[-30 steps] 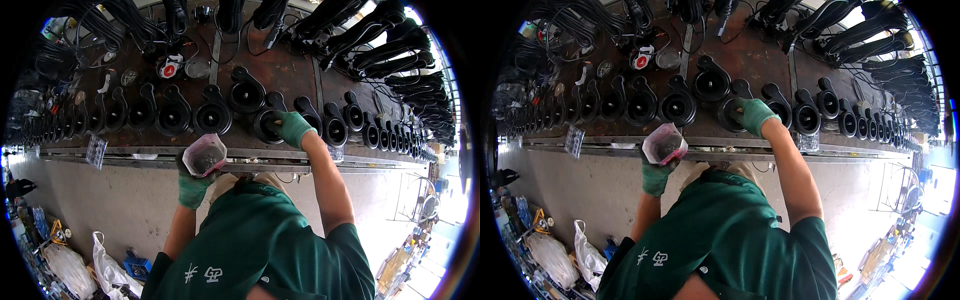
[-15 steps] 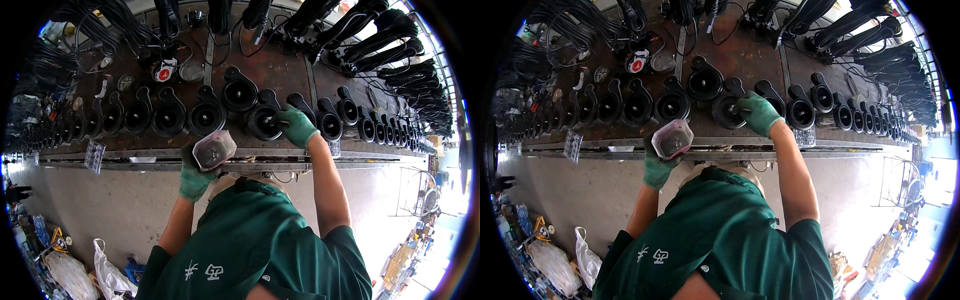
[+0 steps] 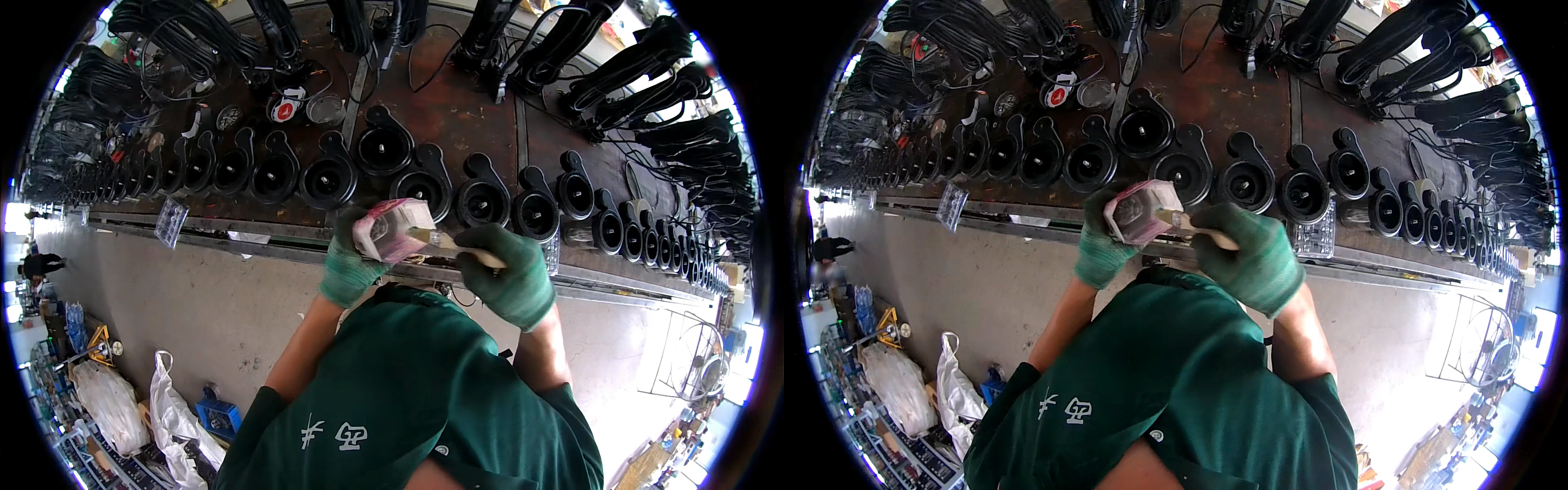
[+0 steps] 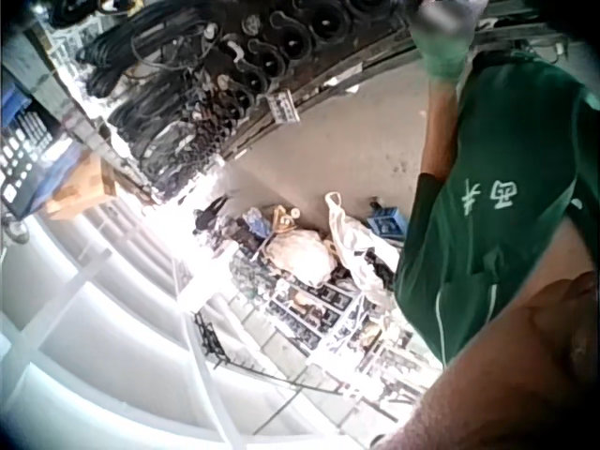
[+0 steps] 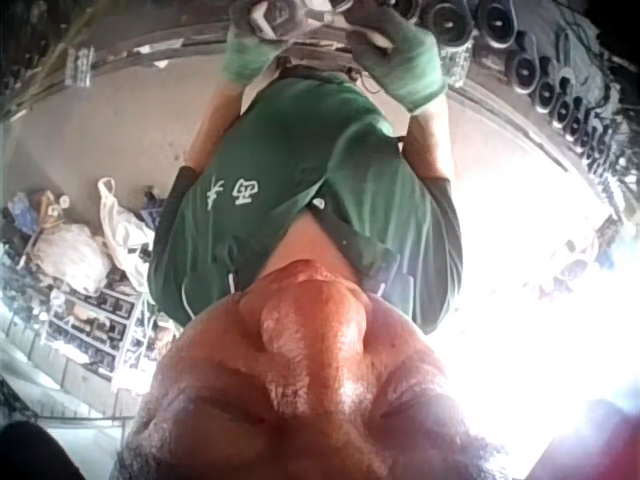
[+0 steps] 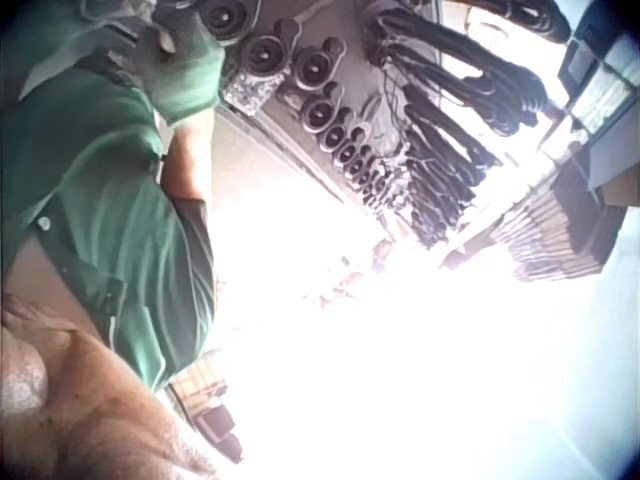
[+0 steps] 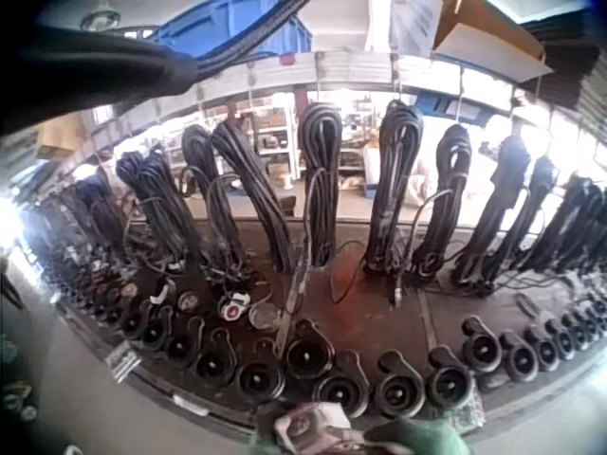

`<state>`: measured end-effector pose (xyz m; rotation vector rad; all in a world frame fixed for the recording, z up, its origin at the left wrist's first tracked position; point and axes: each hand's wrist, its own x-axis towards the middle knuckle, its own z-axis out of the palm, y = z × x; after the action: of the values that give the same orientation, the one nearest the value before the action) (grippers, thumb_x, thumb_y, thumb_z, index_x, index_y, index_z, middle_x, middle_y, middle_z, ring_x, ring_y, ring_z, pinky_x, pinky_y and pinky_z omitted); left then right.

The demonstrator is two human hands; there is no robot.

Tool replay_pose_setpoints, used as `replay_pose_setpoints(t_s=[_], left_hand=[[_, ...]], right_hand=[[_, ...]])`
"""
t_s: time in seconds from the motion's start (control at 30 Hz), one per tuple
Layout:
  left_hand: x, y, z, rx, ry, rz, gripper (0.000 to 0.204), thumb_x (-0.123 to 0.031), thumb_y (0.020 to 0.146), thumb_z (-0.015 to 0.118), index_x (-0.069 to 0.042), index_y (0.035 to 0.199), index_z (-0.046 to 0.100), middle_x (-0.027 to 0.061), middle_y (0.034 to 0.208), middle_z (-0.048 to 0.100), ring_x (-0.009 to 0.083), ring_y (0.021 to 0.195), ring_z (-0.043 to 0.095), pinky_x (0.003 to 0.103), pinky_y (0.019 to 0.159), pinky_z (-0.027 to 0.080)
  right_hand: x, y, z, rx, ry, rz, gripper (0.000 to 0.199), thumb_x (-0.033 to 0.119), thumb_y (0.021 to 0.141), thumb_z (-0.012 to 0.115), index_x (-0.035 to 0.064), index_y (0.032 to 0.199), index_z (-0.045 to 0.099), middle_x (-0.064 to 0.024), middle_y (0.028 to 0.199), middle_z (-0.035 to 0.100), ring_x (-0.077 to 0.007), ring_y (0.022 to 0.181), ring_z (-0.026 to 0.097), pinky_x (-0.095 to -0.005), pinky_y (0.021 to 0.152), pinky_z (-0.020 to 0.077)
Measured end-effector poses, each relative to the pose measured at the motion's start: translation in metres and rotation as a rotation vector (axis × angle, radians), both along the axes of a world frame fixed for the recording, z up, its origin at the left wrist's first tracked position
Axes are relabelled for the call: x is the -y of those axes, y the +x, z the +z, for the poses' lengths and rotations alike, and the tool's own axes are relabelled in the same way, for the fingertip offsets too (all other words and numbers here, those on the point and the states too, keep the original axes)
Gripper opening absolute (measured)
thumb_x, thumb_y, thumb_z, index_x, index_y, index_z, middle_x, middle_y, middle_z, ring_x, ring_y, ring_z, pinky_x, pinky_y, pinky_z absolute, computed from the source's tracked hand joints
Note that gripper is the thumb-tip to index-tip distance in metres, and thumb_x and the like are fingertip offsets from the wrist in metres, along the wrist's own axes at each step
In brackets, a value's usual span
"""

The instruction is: The person uses a brush to apply a substance from a small container onto the inner surfaces of a row of black circular objects arranged on a table. The person works sequentially along the line of objects, dipping the brush into the container and applying the substance to each item.

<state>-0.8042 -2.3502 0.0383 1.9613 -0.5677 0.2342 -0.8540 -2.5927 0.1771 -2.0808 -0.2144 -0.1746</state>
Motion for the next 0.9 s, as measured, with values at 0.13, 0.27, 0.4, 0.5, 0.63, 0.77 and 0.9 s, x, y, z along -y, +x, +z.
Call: replay_pose_setpoints(t_s=[0.13, 0.27, 0.4, 0.5, 0.63, 0.77, 0.9], left_hand=[[0.022, 0.000, 0.013, 0.040, -0.017, -0.045, 0.084, -0.009, 0.068, 0.094, -0.008, 0.134, 0.043, 0.0118, 0.140, 0.051, 0.0234, 0.119, 0.059, 0.037, 0.101, 0.051], [0.035, -0.001, 0.015, -0.097, -0.167, -0.087, 0.080, -0.005, 0.070, 0.089, -0.008, 0.136, 0.044, 0.0130, 0.139, 0.052, 0.0265, 0.122, 0.058, 0.039, 0.103, 0.049], [0.041, -0.001, 0.014, -0.052, -0.076, -0.058, 0.081, -0.002, 0.068, 0.086, -0.008, 0.138, 0.045, 0.0127, 0.138, 0.053, 0.0278, 0.124, 0.058, 0.038, 0.106, 0.048], [0.044, -0.001, 0.016, 0.076, 0.044, -0.067, 0.076, -0.015, 0.074, 0.091, -0.007, 0.135, 0.045, 0.0141, 0.135, 0.054, 0.0275, 0.117, 0.060, 0.038, 0.097, 0.053], [0.051, 0.000, 0.012, -0.025, -0.048, -0.095, 0.075, -0.015, 0.075, 0.090, -0.007, 0.135, 0.045, 0.0139, 0.132, 0.053, 0.0287, 0.115, 0.060, 0.038, 0.096, 0.054], [0.054, -0.002, 0.009, 0.121, 0.067, -0.043, 0.080, -0.010, 0.070, 0.090, -0.007, 0.135, 0.043, 0.0117, 0.130, 0.054, 0.0261, 0.115, 0.060, 0.038, 0.097, 0.053], [0.054, -0.006, -0.007, -0.165, -0.110, -0.007, 0.084, -0.010, 0.067, 0.092, -0.006, 0.134, 0.041, 0.0105, 0.125, 0.055, 0.0238, 0.112, 0.060, 0.037, 0.096, 0.053]], right_hand=[[0.003, 0.007, -0.009, -0.167, -0.045, 0.022, 0.017, 0.010, 0.085, 0.071, 0.0033, 0.101, 0.071, -0.0195, 0.086, 0.072, -0.0366, 0.079, 0.072, -0.0408, 0.066, 0.0563], [0.011, 0.011, -0.015, -0.151, -0.062, 0.021, 0.018, 0.009, 0.084, 0.071, 0.0037, 0.102, 0.071, -0.0187, 0.085, 0.072, -0.0351, 0.077, 0.072, -0.0395, 0.067, 0.0562], [0.024, 0.009, -0.015, -0.176, -0.079, -0.003, 0.018, 0.007, 0.084, 0.072, 0.0029, 0.102, 0.071, -0.0182, 0.085, 0.072, -0.0299, 0.077, 0.074, -0.0356, 0.068, 0.0567], [0.031, 0.006, -0.017, -0.201, -0.091, -0.007, 0.018, 0.007, 0.084, 0.071, 0.0025, 0.102, 0.070, -0.0181, 0.085, 0.072, -0.0291, 0.078, 0.074, -0.0358, 0.069, 0.0565], [0.040, 0.004, -0.021, -0.153, -0.127, 0.030, 0.018, 0.004, 0.084, 0.070, 0.0019, 0.102, 0.070, -0.0176, 0.086, 0.072, -0.0270, 0.079, 0.074, -0.0351, 0.070, 0.0561], [0.054, -0.009, -0.015, -0.100, -0.005, -0.085, 0.018, 0.002, 0.087, 0.067, 0.0004, 0.104, 0.069, -0.0141, 0.086, 0.073, -0.0186, 0.075, 0.072, -0.0318, 0.066, 0.0546], [0.077, -0.016, -0.017, -0.390, 0.336, -0.146, 0.021, 0.000, 0.091, 0.062, -0.0006, 0.112, 0.065, -0.0091, 0.086, 0.073, -0.0137, 0.073, 0.069, -0.0255, 0.063, 0.0543]])
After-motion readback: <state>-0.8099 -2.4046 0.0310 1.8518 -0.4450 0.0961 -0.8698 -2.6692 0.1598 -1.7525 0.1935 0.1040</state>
